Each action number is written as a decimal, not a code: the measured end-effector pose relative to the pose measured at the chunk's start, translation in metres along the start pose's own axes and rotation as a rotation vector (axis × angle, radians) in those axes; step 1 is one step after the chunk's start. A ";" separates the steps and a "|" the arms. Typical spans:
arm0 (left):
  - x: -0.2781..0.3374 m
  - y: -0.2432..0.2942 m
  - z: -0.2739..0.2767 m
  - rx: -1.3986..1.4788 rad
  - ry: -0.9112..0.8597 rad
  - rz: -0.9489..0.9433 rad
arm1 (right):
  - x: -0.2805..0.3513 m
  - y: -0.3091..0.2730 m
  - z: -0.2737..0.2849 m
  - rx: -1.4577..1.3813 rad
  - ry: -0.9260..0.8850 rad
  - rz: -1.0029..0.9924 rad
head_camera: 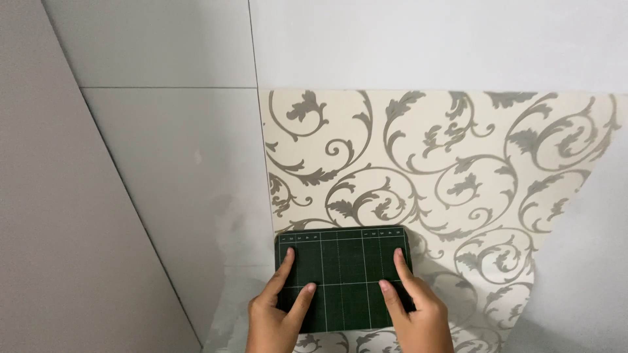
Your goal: Smoothing a piece of patterned wallpaper onto a white wall using a green smoothing tool while peeling back the adhesive liner.
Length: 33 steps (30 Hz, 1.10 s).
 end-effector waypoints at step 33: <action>0.026 -0.015 -0.164 -0.365 -0.039 -0.153 | -0.058 0.128 0.115 -0.118 -0.022 -0.202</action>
Point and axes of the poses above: each hand's wrist, its own x-axis away from the middle knuckle, its own z-axis out of the back of the hand, y = z × x, the point moved 5 cm from there along -x, towards the middle knuckle, and after that the axes turned 14 degrees about x, right-handed, at the moved point
